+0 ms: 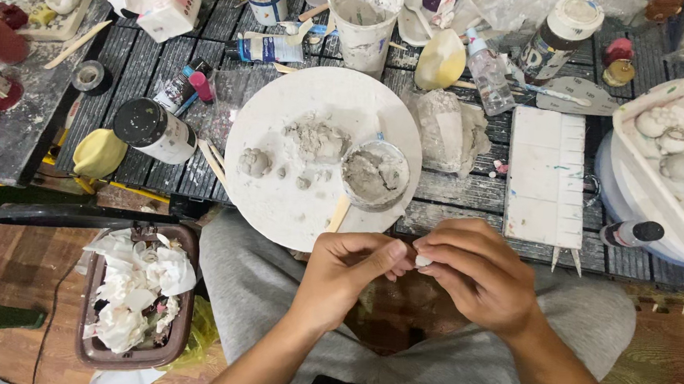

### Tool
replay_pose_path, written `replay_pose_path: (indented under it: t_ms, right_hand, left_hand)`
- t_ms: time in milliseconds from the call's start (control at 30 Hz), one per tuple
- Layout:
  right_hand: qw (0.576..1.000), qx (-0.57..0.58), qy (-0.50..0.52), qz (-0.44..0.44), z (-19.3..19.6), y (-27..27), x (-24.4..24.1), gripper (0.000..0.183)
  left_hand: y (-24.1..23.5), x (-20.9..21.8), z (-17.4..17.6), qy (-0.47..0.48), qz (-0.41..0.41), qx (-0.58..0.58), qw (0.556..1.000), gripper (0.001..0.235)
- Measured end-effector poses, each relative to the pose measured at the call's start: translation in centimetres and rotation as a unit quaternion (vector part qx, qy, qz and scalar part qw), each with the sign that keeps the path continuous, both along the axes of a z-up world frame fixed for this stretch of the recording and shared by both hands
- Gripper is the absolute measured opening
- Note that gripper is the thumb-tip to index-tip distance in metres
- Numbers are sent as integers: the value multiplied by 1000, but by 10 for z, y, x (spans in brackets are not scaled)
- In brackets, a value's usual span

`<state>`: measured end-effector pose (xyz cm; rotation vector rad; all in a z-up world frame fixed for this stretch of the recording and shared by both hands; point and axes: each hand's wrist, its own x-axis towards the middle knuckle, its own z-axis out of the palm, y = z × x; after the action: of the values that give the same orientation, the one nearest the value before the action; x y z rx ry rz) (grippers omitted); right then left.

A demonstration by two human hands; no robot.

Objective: The person shapes a small piece of gray clay by hand into a rounded form, then uses a wooden modeling tool to refine its surface and add texture. They continue to adjust the clay with their fingers and the tool throughout the clip.

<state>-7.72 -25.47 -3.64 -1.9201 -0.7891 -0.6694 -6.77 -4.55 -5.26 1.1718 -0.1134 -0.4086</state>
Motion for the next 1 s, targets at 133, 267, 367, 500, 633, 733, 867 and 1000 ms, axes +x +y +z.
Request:
replay_pose_path:
  t_ms: [133, 267, 367, 500, 633, 733, 867, 1000]
  right_hand:
    - [1000, -8, -2, 5, -3, -2, 1, 29]
    - [1000, -10, -10, 13, -3, -1, 1, 31]
    - [1000, -6, -15, 8, 2, 1, 0, 31]
    - [999, 11, -23, 21, 6, 1, 0, 31]
    - [1000, 26, 7, 15, 1, 4, -5, 28]
    - [999, 37, 11, 26, -7, 4, -3, 26]
    - [997, 67, 21, 38, -10, 5, -1, 25]
    - [999, 36, -8, 12, 2, 2, -1, 30]
  left_hand:
    - [0, -2, 4, -5, -29, -22, 999, 20]
    - [0, -3, 12, 21, -47, -43, 998, 17]
    - [1, 0, 14, 48, -53, -82, 994, 14]
    - [0, -1, 10, 61, -57, -117, 990, 11]
    - [2, 1, 3, 80, -73, -112, 988, 10]
    - [2, 2, -1, 80, -76, -127, 986, 10]
    - [0, -2, 2, 69, -56, -91, 992, 11]
    - [1, -10, 13, 57, -41, -60, 996, 28]
